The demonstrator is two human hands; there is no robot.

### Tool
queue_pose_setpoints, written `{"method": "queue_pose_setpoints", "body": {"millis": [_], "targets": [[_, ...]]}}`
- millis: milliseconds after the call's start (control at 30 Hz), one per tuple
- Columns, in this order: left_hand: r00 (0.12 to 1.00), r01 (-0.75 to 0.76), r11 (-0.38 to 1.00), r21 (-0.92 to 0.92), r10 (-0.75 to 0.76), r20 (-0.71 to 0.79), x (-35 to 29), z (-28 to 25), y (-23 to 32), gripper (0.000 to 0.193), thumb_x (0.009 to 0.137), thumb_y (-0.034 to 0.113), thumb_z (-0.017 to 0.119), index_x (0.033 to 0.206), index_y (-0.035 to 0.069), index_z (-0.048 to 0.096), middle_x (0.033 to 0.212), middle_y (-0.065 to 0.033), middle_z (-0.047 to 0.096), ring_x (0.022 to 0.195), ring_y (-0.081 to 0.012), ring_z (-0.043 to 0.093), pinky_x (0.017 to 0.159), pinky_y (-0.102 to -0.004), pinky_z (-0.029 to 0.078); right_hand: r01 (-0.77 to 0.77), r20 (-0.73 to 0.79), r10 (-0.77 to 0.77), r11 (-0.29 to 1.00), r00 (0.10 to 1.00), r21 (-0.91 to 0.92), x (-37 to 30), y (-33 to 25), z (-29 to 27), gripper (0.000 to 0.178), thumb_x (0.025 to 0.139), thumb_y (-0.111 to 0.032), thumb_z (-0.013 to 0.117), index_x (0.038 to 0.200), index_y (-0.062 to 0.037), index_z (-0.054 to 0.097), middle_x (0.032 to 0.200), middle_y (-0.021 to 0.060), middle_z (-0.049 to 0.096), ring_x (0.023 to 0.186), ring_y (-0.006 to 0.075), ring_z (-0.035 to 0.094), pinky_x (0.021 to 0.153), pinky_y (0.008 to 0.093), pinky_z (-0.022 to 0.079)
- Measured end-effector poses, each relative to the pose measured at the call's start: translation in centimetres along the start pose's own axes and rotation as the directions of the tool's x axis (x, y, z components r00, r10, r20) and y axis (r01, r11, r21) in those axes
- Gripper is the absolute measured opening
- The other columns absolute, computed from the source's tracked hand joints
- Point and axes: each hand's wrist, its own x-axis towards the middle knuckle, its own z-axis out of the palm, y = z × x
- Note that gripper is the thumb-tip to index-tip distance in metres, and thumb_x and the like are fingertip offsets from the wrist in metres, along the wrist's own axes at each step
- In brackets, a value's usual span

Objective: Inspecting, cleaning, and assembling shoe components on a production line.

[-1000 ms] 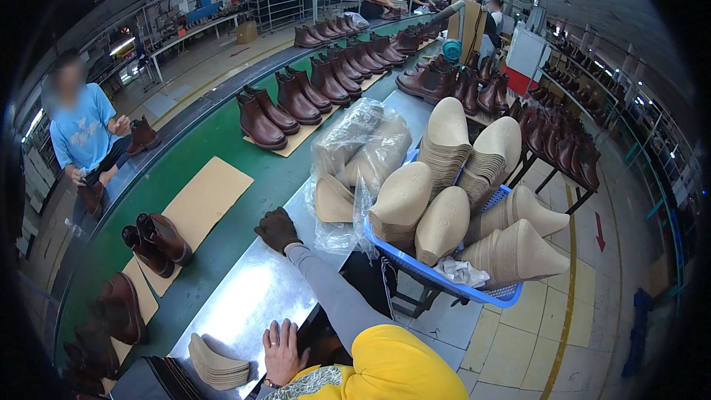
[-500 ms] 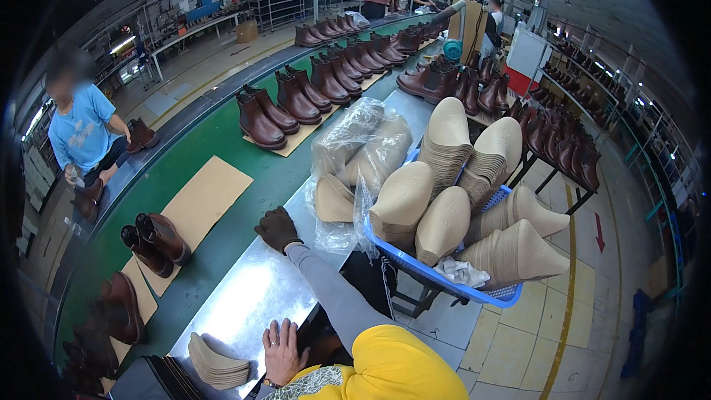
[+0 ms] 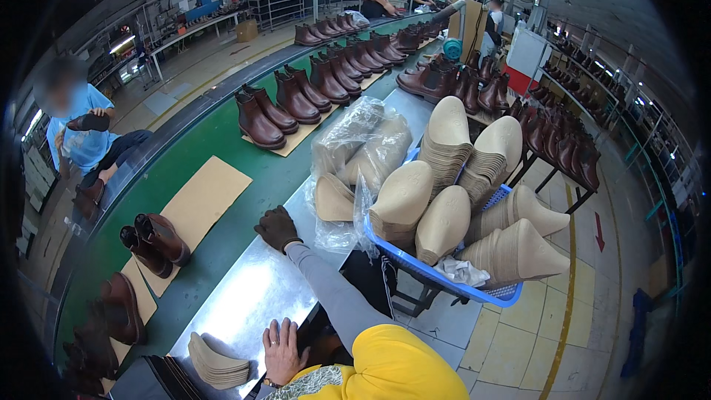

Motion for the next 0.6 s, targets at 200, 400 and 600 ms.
{"method": "queue_pose_setpoints", "body": {"millis": [200,400,600], "targets": [[1.0,0.0,1.0,-0.008,0.0,-0.002,0.05,-0.09,0.01,0.07,0.077,0.036,0.07,0.134,0.002,0.048,0.138,-0.0175,0.045,0.128,-0.043,0.038,0.105,-0.0568,0.029,0.005,-0.016,-0.005,1.0,1.0,0.008,0.02,-0.02,-0.06,0.029,0.086,-0.031,0.059,0.072,-0.0071,0.067,0.08,0.0102,0.061,0.089,0.0263,0.059,0.102,0.041,0.037],[1.0,-0.001,1.0,-0.017,0.001,0.0,-0.01,0.03,-0.03,0.07,0.077,0.036,0.069,0.134,0.001,0.048,0.138,-0.0177,0.045,0.129,-0.0437,0.037,0.105,-0.0573,0.029,0.006,-0.018,-0.006,1.0,1.0,0.02,-0.09,-0.19,-0.28,0.029,0.086,-0.031,0.059,0.071,-0.0069,0.067,0.078,0.0105,0.06,0.089,0.0262,0.059,0.101,0.0414,0.037],[1.0,-0.004,1.0,-0.018,0.004,0.003,0.09,-0.03,0.03,0.07,0.077,0.036,0.069,0.134,0.001,0.047,0.137,-0.0179,0.045,0.129,-0.0439,0.037,0.105,-0.0572,0.029,0.001,0.001,-0.001,1.0,1.0,0.02,-0.03,-0.07,-0.38,0.029,0.086,-0.031,0.059,0.073,-0.007,0.067,0.079,0.0107,0.06,0.09,0.0263,0.058,0.103,0.0423,0.036]]}}
